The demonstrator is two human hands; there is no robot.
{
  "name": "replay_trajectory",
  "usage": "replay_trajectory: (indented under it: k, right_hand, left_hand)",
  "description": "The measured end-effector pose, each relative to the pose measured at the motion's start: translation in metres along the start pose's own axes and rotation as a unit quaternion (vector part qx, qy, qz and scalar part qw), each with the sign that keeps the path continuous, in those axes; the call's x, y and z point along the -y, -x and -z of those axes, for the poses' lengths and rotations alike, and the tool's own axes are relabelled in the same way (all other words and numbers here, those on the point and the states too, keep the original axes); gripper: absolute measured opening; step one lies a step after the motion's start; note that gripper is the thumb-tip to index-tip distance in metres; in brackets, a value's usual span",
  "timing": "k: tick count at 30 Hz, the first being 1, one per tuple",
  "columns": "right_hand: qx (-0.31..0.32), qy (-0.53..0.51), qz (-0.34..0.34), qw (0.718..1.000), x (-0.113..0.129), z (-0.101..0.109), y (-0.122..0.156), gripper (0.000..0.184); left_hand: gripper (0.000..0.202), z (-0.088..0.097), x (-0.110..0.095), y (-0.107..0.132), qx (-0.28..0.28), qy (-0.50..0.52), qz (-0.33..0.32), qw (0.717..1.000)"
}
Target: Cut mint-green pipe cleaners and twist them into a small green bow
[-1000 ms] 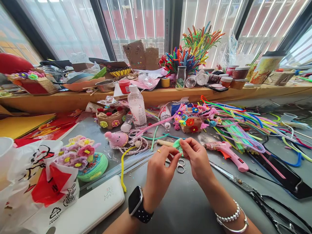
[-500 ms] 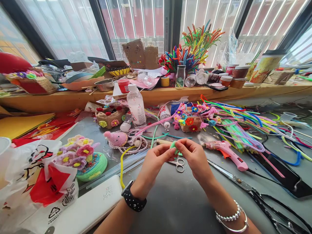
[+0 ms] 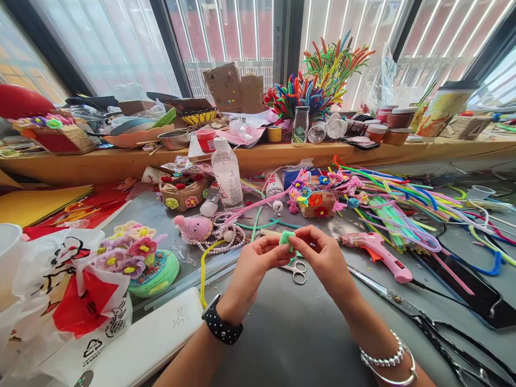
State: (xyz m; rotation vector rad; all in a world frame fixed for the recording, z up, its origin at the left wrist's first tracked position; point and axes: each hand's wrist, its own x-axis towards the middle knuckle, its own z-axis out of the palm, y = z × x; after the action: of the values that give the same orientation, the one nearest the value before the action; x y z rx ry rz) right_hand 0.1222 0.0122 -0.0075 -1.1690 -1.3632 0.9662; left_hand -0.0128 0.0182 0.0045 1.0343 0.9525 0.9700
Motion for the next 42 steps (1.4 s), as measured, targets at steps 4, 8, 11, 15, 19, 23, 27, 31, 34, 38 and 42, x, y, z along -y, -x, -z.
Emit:
replay_trajectory:
  k: [4,8,11,15,19,23,27,31,34,38,42]
  right_hand:
    - [0.007,0.018,0.013,1.000,0.001,0.000,0.000,0.020]
    - [0.007,0.034,0.024,0.999,0.003,-0.001,0.000,0.020]
    - [0.023,0.059,0.048,0.997,0.003,-0.001,0.001,0.018]
    - [0.027,0.091,0.113,0.989,0.002,-0.002,0.001,0.013]
    - [0.014,0.124,0.149,0.981,0.002,-0.004,0.002,0.012]
    - [0.005,0.171,0.162,0.972,0.002,-0.006,0.004,0.011]
    - [-0.011,0.209,0.181,0.961,0.002,-0.008,0.006,0.010]
    - [-0.013,0.222,0.180,0.958,0.002,-0.009,0.006,0.012]
    - [-0.020,0.225,0.176,0.958,0.002,-0.010,0.007,0.013]
    - [-0.019,0.199,0.150,0.968,0.003,-0.012,0.008,0.016]
    - [0.013,0.115,0.080,0.990,0.006,-0.013,0.009,0.019]
  left_hand:
    - [0.016,-0.001,-0.003,0.001,-0.023,-0.112,-0.075,0.991]
    - [0.015,0.000,-0.003,0.001,-0.030,-0.069,-0.059,0.995]
    - [0.015,0.002,-0.002,0.000,-0.040,-0.012,-0.049,0.998]
    - [0.012,0.003,-0.001,-0.001,-0.051,0.042,-0.046,0.997]
    - [0.010,0.000,-0.001,0.001,-0.054,0.070,-0.044,0.995]
    - [0.010,-0.004,0.000,0.002,-0.076,0.066,-0.059,0.993]
    - [0.012,-0.005,0.002,0.002,-0.085,0.050,-0.060,0.993]
    - [0.013,-0.006,0.004,0.003,-0.092,0.036,-0.072,0.993]
    - [0.013,-0.007,0.006,0.003,-0.100,0.029,-0.088,0.991]
    - [0.012,-0.007,0.010,0.002,-0.112,0.033,-0.103,0.988]
    - [0.013,-0.007,0.012,0.002,-0.126,0.034,-0.113,0.985]
